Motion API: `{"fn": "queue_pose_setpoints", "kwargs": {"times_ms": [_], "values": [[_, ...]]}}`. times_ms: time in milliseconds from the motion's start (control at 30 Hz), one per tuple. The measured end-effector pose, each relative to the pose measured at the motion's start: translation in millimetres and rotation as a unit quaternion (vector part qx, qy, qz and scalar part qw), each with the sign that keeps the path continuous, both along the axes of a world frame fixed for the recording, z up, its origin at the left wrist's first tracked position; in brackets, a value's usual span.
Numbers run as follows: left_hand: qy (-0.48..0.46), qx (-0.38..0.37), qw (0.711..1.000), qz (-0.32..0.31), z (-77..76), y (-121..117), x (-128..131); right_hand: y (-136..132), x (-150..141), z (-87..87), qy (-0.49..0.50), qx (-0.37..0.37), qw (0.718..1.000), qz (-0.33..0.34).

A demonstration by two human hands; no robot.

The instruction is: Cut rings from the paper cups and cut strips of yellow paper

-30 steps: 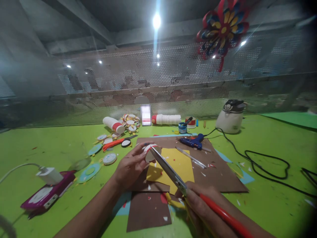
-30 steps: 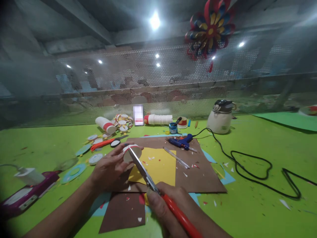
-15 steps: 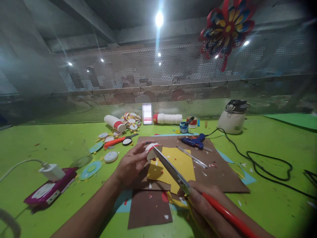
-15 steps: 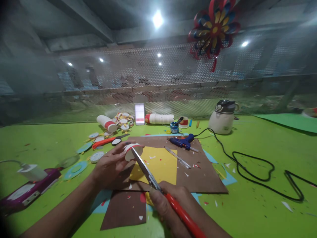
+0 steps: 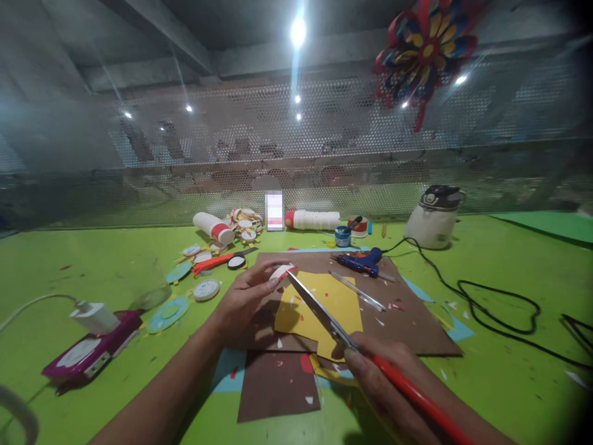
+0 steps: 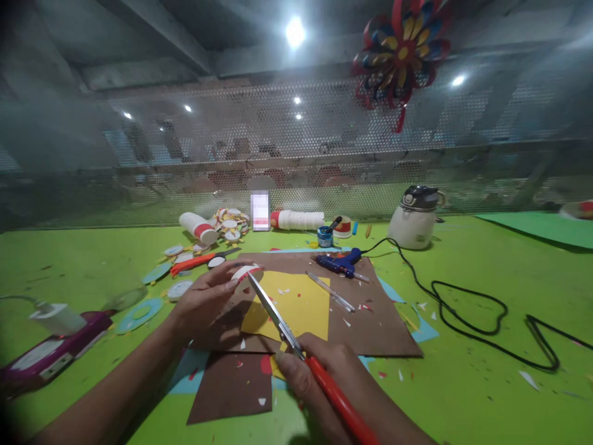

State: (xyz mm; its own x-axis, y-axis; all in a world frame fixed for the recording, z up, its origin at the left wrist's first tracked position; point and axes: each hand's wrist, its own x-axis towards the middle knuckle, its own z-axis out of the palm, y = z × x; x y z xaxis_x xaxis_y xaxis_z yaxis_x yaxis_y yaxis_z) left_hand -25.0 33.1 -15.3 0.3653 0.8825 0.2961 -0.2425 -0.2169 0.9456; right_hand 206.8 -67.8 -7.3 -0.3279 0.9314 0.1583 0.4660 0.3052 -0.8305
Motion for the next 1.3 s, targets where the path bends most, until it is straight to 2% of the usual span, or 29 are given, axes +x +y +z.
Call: {"fn": "queue_pose_setpoints", "kwargs": {"times_ms": [133,433,633,800,1067,1300], "values": [[0.006,0.011,1.0,-0.001,1.2,-0.2,-1.0,0.9,-0.4,-0.5,-0.041,-0.016,0.999,0.01],[-0.003,0.005,1.0,-0.026,-0.3,0.9,-2.5,-3.5,-5.6,1.7,0.001,-0.001,0.999,-0.039],[-0.002,0.009,1.0,-0.026,-1.7,1.8,-1.9,1.8,-3.4,0.3,-0.027,-0.051,0.998,0.008],[0.022,0.027,0.999,-0.018,-3.2,2.1,-2.7,3.4,-2.6,-3.0,-0.025,-0.08,0.997,0.003],[0.06,0.063,0.996,-0.001,-3.4,3.6,-4.1,4.5,-2.8,-6.4,0.007,-0.073,0.997,0.009],[0.042,0.05,0.998,-0.001,-2.0,4.5,-5.0,6.1,-0.6,-2.0,0.017,-0.068,0.997,0.023]]}}
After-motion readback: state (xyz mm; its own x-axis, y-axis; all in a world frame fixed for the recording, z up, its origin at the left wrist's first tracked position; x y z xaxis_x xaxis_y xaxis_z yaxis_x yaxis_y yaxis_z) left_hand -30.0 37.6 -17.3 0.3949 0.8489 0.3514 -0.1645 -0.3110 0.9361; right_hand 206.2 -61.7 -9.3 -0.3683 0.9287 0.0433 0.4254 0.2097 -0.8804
